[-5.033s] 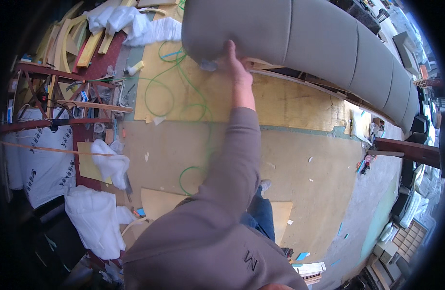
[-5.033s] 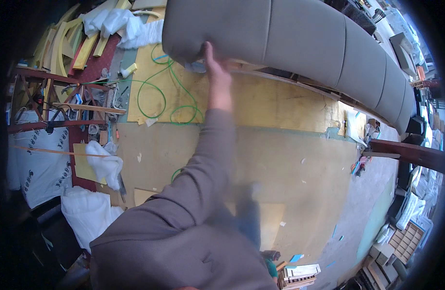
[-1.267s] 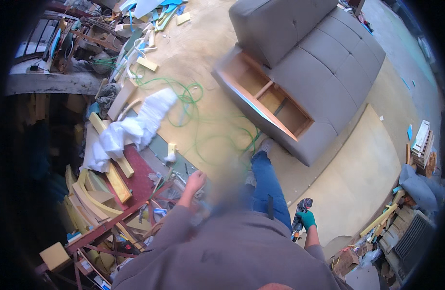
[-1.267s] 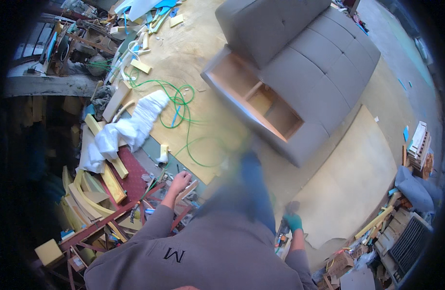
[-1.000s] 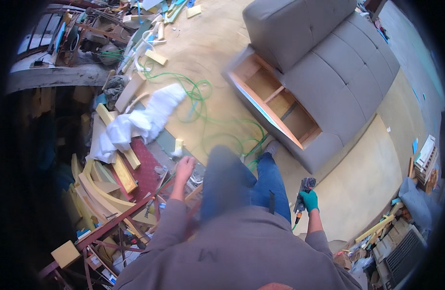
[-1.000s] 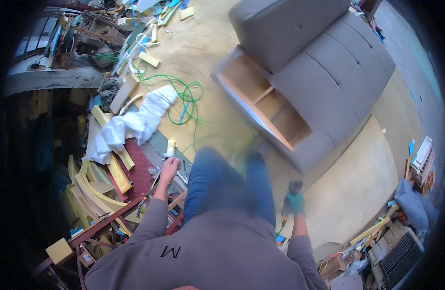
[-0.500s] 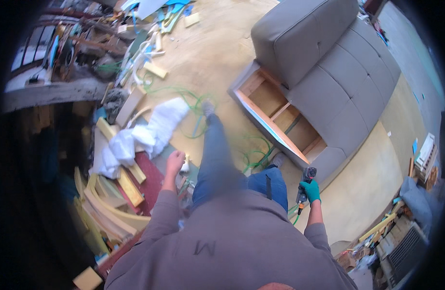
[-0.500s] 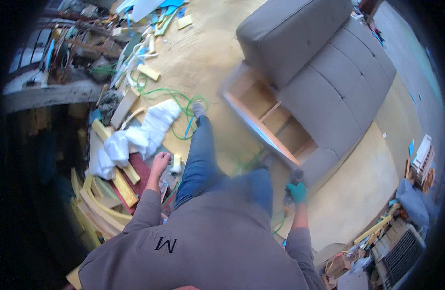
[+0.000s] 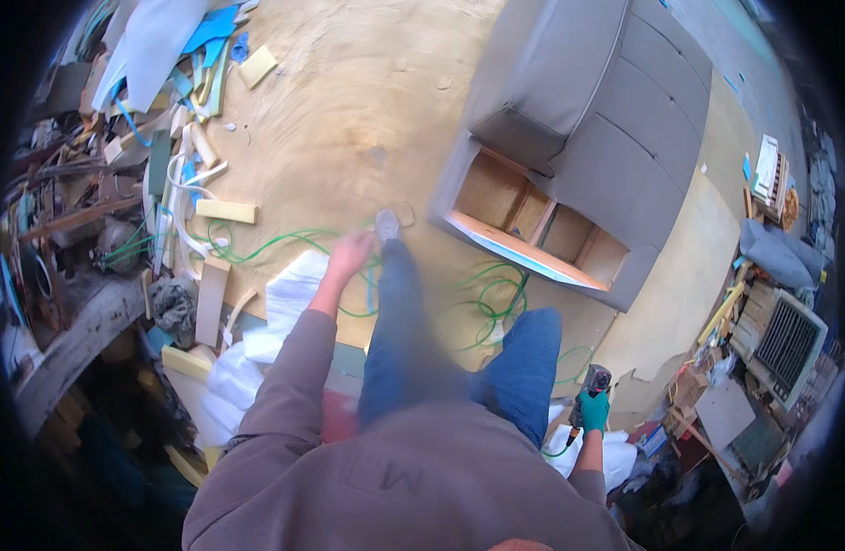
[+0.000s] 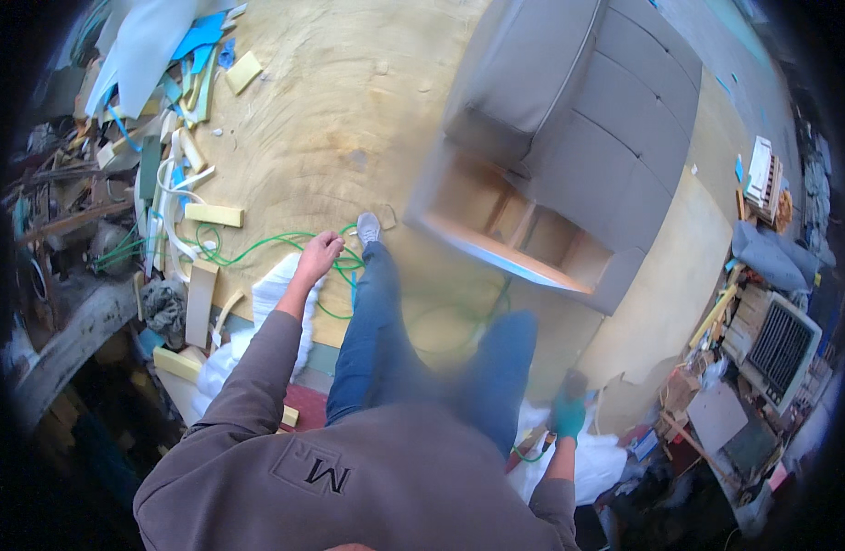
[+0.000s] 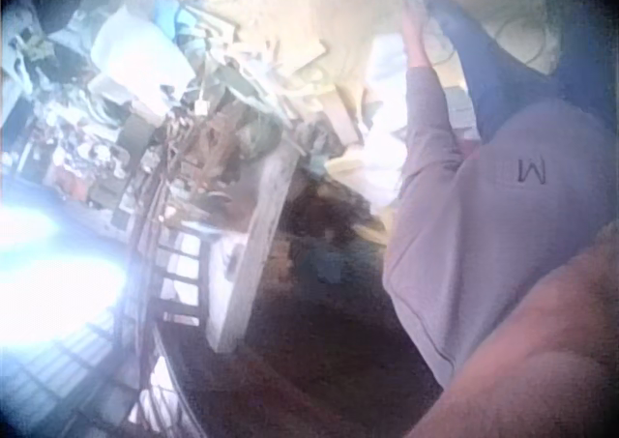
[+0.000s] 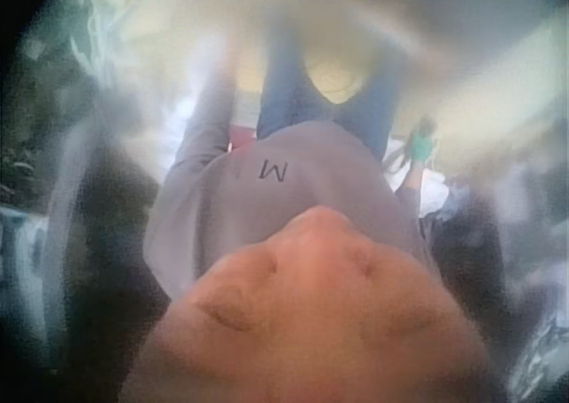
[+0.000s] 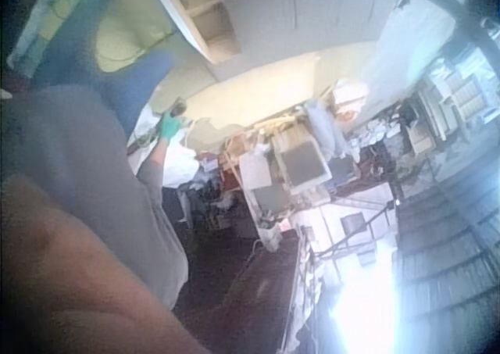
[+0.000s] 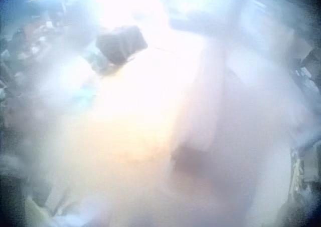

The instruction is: The person staples gray fabric onto the wooden frame of a sofa using a pneumatic staple gun. They repeatedly pull and smooth the fabric, then drive staples along the edges and underside of the frame to secure it in place.

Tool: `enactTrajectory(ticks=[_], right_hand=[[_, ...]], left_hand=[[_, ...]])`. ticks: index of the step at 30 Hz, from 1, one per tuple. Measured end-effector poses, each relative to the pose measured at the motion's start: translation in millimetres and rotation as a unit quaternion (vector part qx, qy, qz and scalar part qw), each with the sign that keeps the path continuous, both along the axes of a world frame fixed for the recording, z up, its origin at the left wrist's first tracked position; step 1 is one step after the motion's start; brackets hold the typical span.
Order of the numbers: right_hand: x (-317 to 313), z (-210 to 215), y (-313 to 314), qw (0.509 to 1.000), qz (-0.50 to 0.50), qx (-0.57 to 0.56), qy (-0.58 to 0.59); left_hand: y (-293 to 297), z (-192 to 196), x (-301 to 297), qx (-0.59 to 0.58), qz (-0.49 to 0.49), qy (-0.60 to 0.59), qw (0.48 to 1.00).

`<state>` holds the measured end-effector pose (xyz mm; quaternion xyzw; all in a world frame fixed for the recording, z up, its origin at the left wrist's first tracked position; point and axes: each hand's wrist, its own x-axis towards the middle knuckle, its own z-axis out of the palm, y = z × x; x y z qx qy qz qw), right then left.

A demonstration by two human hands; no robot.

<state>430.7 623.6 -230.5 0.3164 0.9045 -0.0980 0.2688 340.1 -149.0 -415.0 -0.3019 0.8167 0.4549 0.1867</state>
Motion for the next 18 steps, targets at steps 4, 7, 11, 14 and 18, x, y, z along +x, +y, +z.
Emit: enactTrajectory(ticks=[4, 7, 11, 14, 18], right_hand=[[-7.3, 8.8, -66.4, 0.998, 0.030, -0.036, -0.035], [-34.1, 2.7, -119.7, 0.982, -0.057, -0.174, -0.038], [-95.2, -27.3, -184.0, 0.867, -0.238, -0.436, 0.025], [-146.7, -88.1, -219.4, 0.860, -0.188, -0.471, 0.050], [-185.8, -159.4, -248.8, 0.858, -0.213, -0.466, 0.042]], left_hand=[[-36.5, -7.3, -27.6, -0.020, -0.047, 0.015, 0.999], [-47.5, -8.1, -41.2, -0.006, -0.084, -0.048, 0.995], [-53.6, -3.7, -66.9, 0.028, -0.125, -0.124, 0.984], [-59.4, -10.5, -96.4, 0.019, -0.116, -0.104, 0.988], [-65.0, -43.1, -131.4, 0.014, -0.147, -0.093, 0.985]])
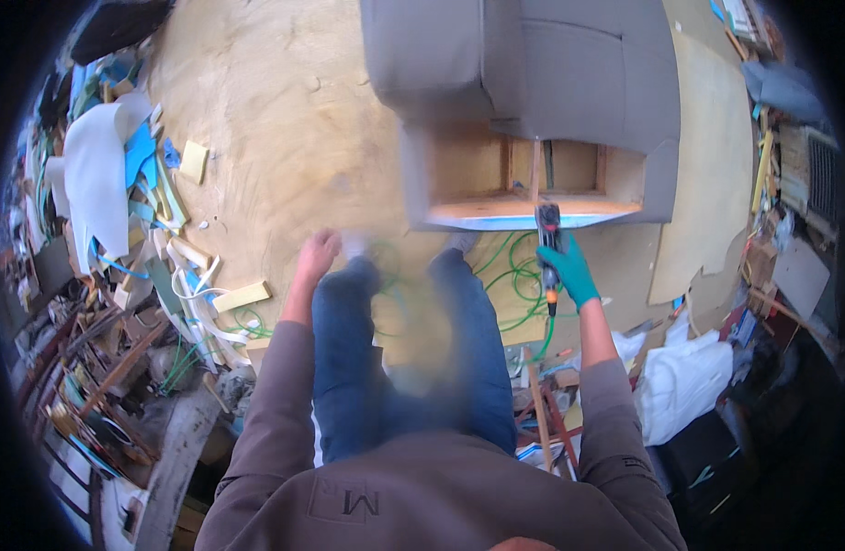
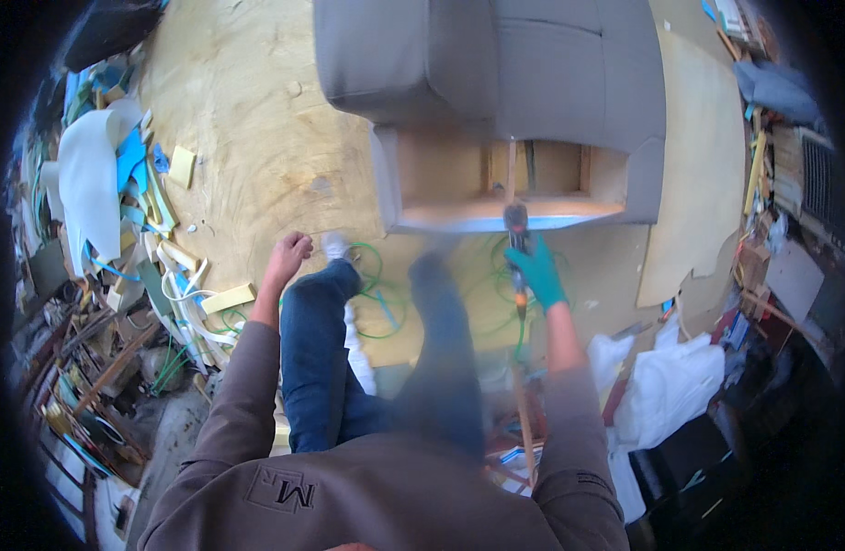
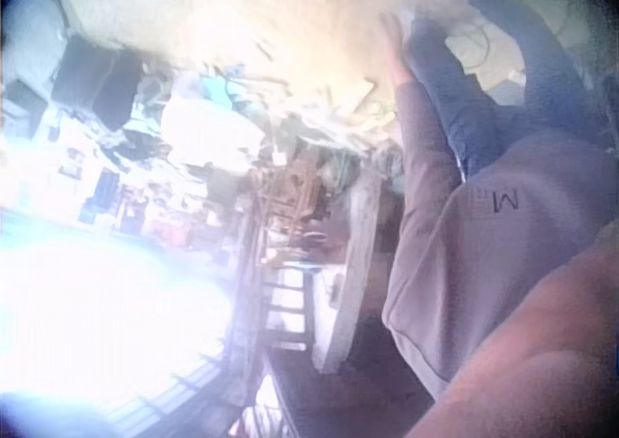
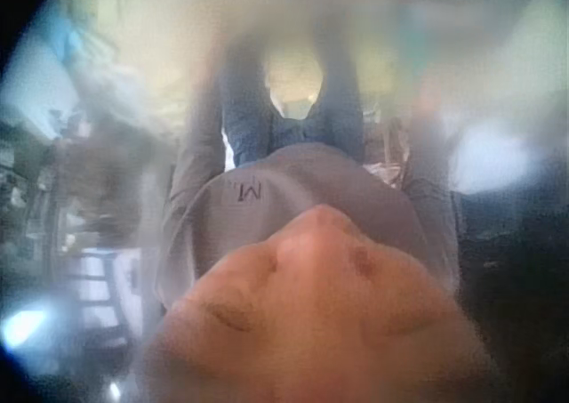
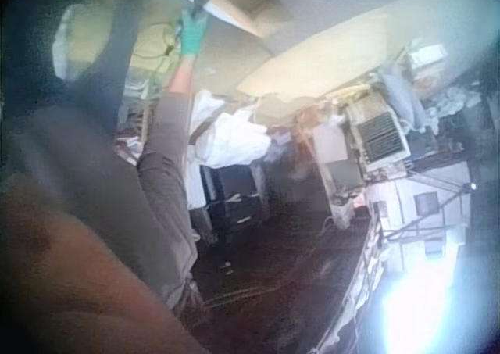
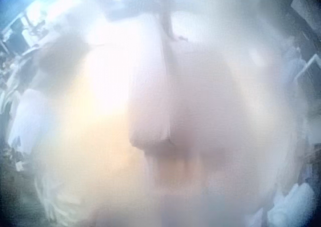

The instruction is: The person staples gray fabric onto the wooden frame of a sofa using a pneumatic staple gun. They repeatedly pull and smooth the fabric, then drive staples along the edges and underside of the frame to secure it in place.

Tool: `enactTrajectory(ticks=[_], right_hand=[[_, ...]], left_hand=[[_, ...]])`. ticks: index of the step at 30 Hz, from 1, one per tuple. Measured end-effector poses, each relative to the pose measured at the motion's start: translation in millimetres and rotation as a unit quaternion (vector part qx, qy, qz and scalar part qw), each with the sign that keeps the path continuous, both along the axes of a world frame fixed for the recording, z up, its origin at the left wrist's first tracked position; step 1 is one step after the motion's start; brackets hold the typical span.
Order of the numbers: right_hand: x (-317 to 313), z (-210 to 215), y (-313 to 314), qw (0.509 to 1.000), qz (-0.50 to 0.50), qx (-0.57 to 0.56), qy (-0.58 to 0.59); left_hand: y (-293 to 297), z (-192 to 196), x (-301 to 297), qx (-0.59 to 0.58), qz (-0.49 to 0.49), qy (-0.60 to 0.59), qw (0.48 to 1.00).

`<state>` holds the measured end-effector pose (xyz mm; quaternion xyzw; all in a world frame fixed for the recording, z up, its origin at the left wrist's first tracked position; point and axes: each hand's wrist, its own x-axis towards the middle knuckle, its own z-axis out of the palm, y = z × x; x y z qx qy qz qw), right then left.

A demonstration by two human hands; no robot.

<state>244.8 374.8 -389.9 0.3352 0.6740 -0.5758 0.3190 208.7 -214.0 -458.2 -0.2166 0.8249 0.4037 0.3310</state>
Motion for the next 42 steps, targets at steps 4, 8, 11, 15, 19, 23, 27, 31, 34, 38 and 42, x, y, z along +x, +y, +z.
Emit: enactTrajectory(ticks=[4, 8, 11, 15, 19, 23, 27, 31, 34, 38, 42], right_hand=[[-29.0, -54.3, -26.3, 0.964, 0.069, 0.239, 0.096], [-65.7, -121.8, -24.3, 0.913, 0.070, 0.384, 0.123], [-99.0, -180.2, -14.9, 0.847, 0.051, 0.506, 0.152], [-152.2, -243.0, 1.4, 0.794, 0.009, 0.564, 0.227], [-177.6, -282.7, 9.0, 0.727, 0.035, 0.652, 0.211], [-174.6, -278.3, 16.1, 0.783, -0.037, 0.559, 0.271], [-169.2, -237.4, -3.8, 0.764, -0.138, 0.553, 0.302], [-152.1, -195.2, -95.7, 0.859, -0.212, 0.312, 0.346], [-163.5, -189.7, -191.8, 0.894, -0.136, 0.217, 0.367], [-183.5, -194.6, -284.4, 0.898, -0.009, 0.306, 0.317], [-193.3, -206.5, -319.5, 0.893, -0.033, 0.302, 0.331]], left_hand=[[10.4, -72.4, -44.0, 0.001, -0.076, 0.018, 0.997], [29.1, -185.9, -84.9, 0.049, -0.113, 0.025, 0.992], [39.0, -275.8, -101.2, 0.110, -0.068, 0.001, 0.992], [54.8, -362.6, -120.9, 0.115, -0.055, 0.044, 0.991], [80.2, -429.4, -142.3, 0.150, 0.027, 0.029, 0.988], [113.9, -498.0, -177.1, 0.210, 0.131, 0.088, 0.965], [151.4, -540.4, -203.8, 0.268, 0.182, 0.074, 0.943], [176.3, -559.0, -234.6, 0.284, 0.217, 0.085, 0.930], [186.7, -559.6, -244.4, 0.202, 0.199, 0.051, 0.958], [198.6, -543.9, -244.9, 0.207, 0.308, 0.042, 0.927], [196.9, -524.7, -244.2, 0.212, 0.325, 0.058, 0.920]])
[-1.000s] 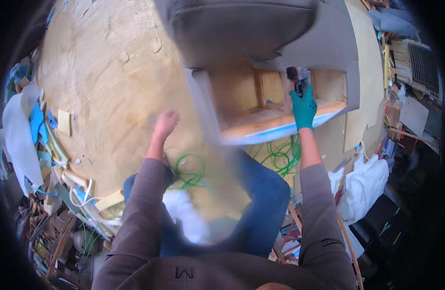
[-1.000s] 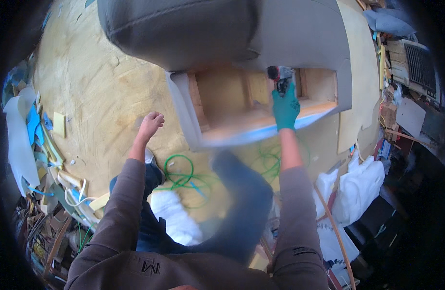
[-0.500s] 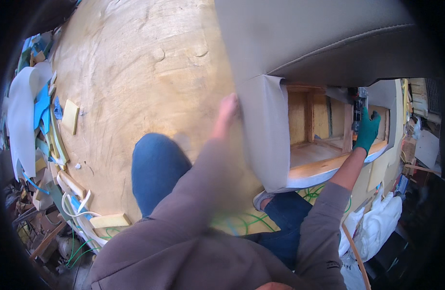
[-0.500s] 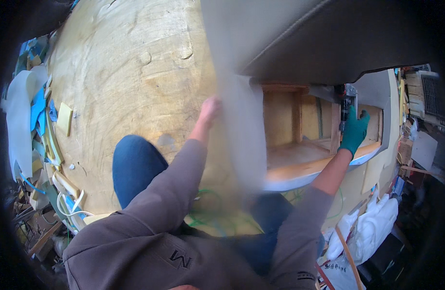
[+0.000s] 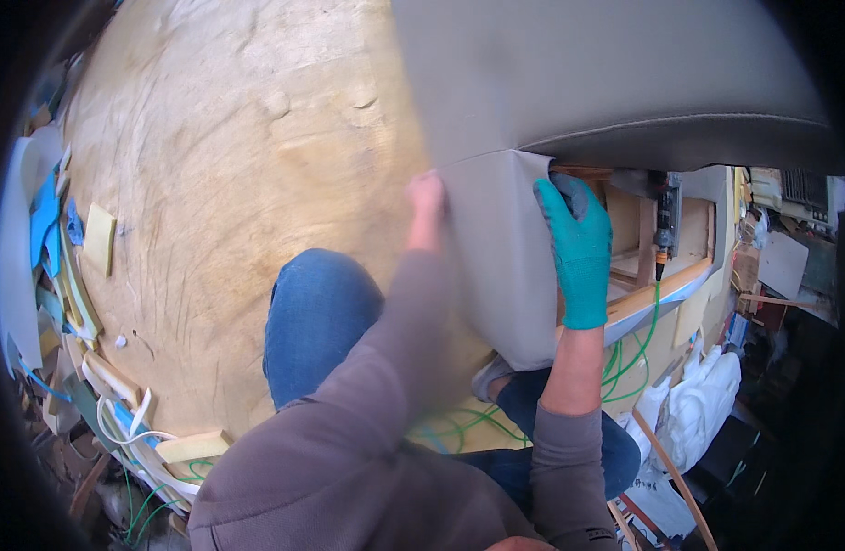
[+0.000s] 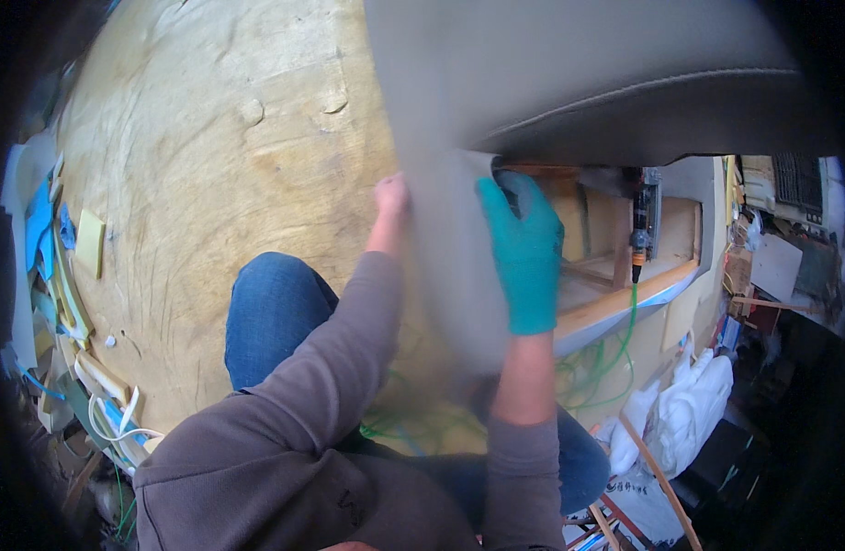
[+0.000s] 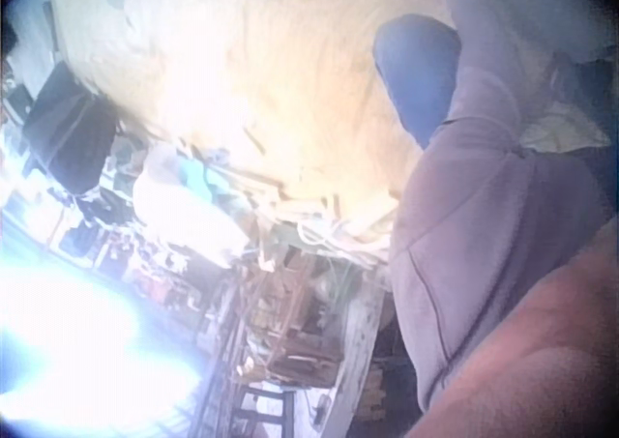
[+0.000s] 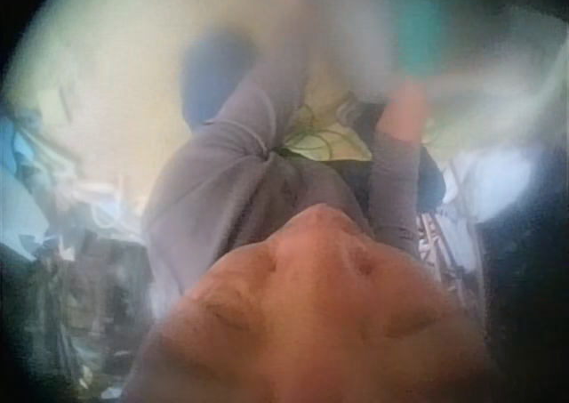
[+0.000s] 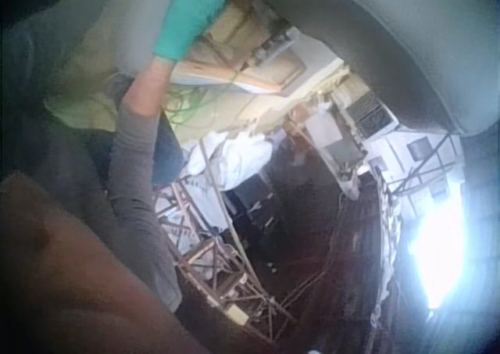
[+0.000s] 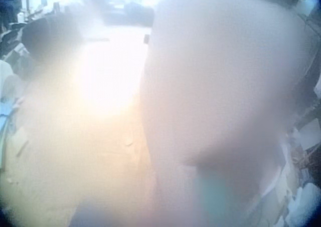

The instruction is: The person staples gray fabric onto the wooden frame of a sofa using a pneumatic staple gun. They repeatedly pull and smooth the fabric, then drive staples along the edges and underside of the frame to secure it in place.

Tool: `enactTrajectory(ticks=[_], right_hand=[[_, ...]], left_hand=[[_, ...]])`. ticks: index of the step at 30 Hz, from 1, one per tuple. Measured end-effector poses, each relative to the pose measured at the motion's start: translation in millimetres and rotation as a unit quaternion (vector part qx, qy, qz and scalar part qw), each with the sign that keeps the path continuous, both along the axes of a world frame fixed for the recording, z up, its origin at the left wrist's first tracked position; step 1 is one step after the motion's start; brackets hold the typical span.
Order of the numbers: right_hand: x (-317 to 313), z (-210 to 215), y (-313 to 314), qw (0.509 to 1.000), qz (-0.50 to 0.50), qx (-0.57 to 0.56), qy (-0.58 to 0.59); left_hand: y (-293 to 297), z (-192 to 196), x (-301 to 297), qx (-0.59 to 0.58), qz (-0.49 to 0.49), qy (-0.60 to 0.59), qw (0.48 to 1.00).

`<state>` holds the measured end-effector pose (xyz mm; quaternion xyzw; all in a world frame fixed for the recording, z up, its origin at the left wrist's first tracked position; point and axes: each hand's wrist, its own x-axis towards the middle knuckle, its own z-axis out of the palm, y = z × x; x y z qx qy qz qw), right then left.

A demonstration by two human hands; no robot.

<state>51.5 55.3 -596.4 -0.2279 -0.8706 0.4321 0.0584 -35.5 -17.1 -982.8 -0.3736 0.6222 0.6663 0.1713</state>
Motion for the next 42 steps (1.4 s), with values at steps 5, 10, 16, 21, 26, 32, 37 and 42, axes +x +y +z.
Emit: enactTrajectory(ticks=[5, 10, 16, 21, 26, 32, 37, 42], right_hand=[[-2.5, -4.9, -0.2, 0.997, 0.007, 0.074, 0.023], [-10.3, -12.3, 3.9, 0.992, 0.013, 0.129, -0.008], [-2.8, -21.9, -10.6, 0.997, -0.021, 0.055, 0.053], [-1.4, -17.5, -20.7, 0.994, 0.007, 0.075, 0.080], [-1.1, -14.3, -28.3, 0.984, 0.050, 0.128, 0.111], [-3.0, -5.8, -21.0, 0.993, -0.048, 0.080, 0.066], [-16.2, -4.5, -6.9, 0.998, 0.010, 0.057, 0.017], [-25.9, -9.8, -7.7, 0.996, 0.008, 0.085, -0.021]], left_hand=[[-6.0, 3.9, 3.6, -0.008, -0.042, 0.002, 0.999], [2.3, 23.4, 4.4, 0.023, 0.040, 0.065, 0.997], [-28.7, 159.2, -19.0, 0.100, 0.056, 0.292, 0.949], [-88.3, 277.8, -21.4, 0.194, -0.270, 0.378, 0.864], [-93.2, 317.7, -13.5, 0.064, -0.361, 0.405, 0.838], [-83.8, 310.9, -23.3, -0.020, -0.375, 0.475, 0.796], [-87.5, 307.8, -29.4, -0.002, -0.376, 0.486, 0.789], [-86.7, 310.3, -22.2, -0.028, -0.379, 0.483, 0.789]])
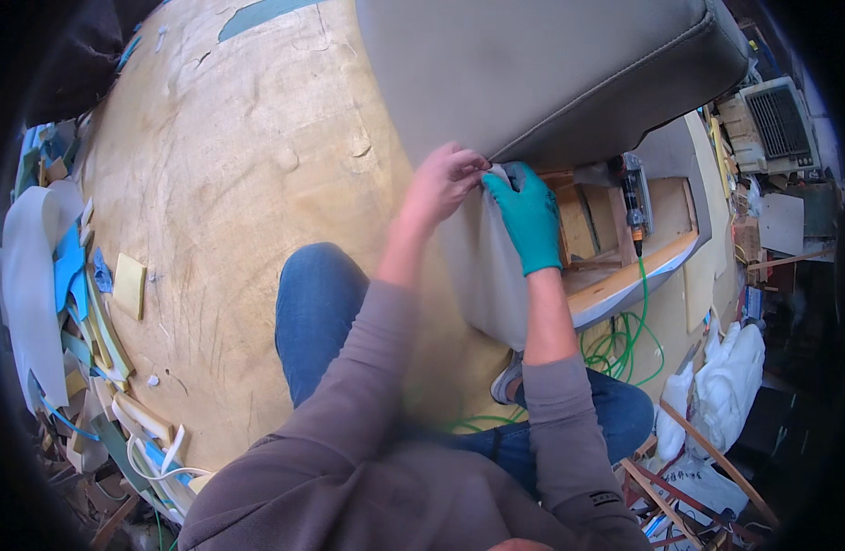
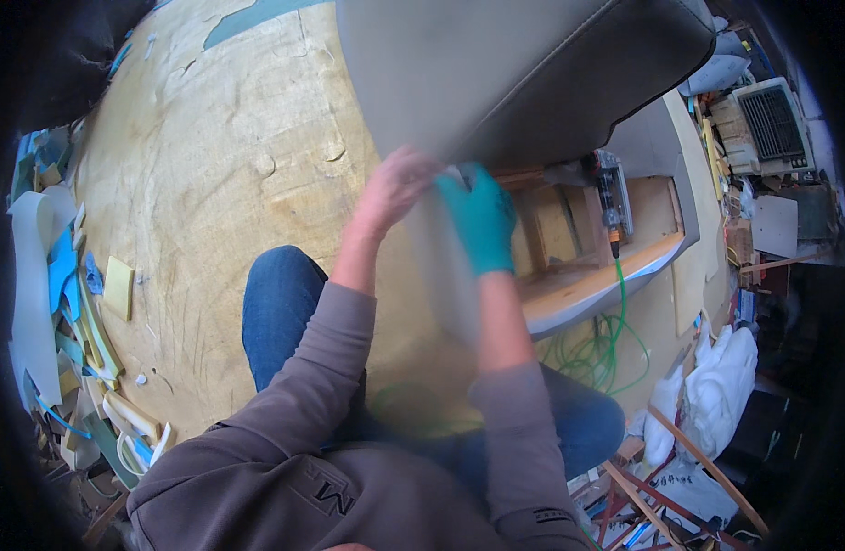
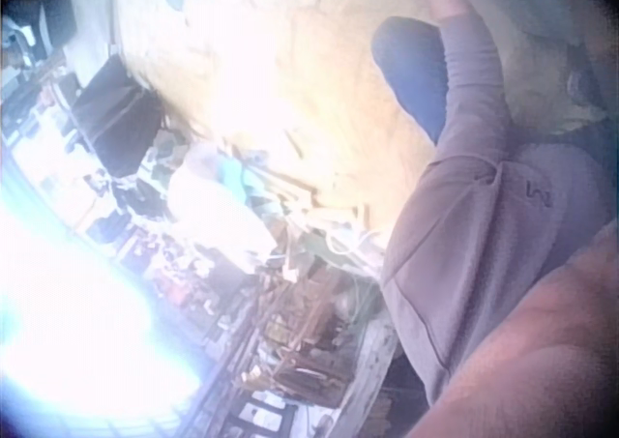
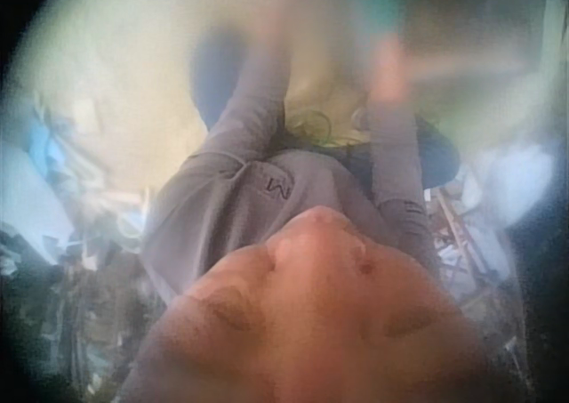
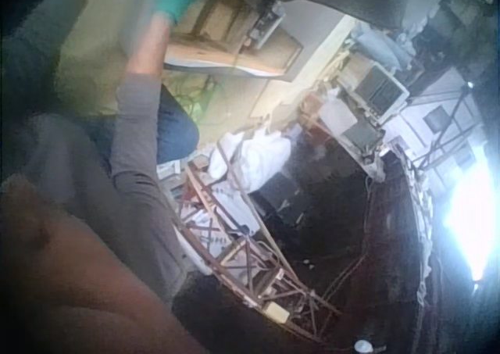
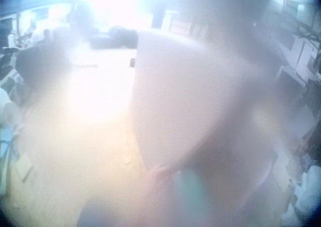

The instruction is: The person staples gray fabric onto the wooden frame of a sofa using a pneumatic staple gun. They repeatedly pull and smooth the fabric, then drive staples along the edges and underside of the frame to secure it in place.

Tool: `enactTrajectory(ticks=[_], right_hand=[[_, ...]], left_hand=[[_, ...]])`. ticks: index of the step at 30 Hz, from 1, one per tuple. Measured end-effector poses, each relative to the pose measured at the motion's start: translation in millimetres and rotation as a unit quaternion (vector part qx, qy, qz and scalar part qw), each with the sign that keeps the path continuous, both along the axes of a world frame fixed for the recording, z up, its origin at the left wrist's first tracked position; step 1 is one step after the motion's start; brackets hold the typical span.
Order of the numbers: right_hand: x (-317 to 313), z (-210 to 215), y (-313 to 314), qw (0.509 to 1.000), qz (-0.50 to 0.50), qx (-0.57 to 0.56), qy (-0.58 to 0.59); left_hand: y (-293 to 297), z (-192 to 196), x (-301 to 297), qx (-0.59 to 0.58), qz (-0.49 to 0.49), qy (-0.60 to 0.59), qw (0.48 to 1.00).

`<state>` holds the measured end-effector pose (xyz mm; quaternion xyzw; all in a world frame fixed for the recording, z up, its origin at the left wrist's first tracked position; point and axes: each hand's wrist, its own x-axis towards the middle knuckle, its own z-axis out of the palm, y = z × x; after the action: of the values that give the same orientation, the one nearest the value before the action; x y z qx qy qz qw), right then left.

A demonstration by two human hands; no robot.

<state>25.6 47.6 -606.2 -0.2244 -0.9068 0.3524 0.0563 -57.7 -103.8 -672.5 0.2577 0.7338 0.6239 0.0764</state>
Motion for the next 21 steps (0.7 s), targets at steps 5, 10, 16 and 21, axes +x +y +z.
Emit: enactTrajectory(ticks=[5, 10, 16, 21], right_hand=[[3.8, 1.3, -0.4, 0.996, -0.035, -0.046, 0.065], [17.7, -5.9, -3.1, 0.997, -0.015, 0.005, 0.075], [6.8, -15.7, 13.3, 0.999, -0.011, 0.005, 0.033], [-2.3, -22.5, 24.8, 0.997, -0.002, 0.076, 0.031]], left_hand=[[7.9, -4.7, 5.0, 0.026, 0.054, 0.061, 0.996], [7.7, -9.1, 2.6, 0.066, 0.010, 0.067, 0.995], [17.9, -39.9, 3.1, 0.172, 0.077, -0.019, 0.982], [21.8, -168.3, -10.3, 0.118, 0.277, -0.291, 0.908]])
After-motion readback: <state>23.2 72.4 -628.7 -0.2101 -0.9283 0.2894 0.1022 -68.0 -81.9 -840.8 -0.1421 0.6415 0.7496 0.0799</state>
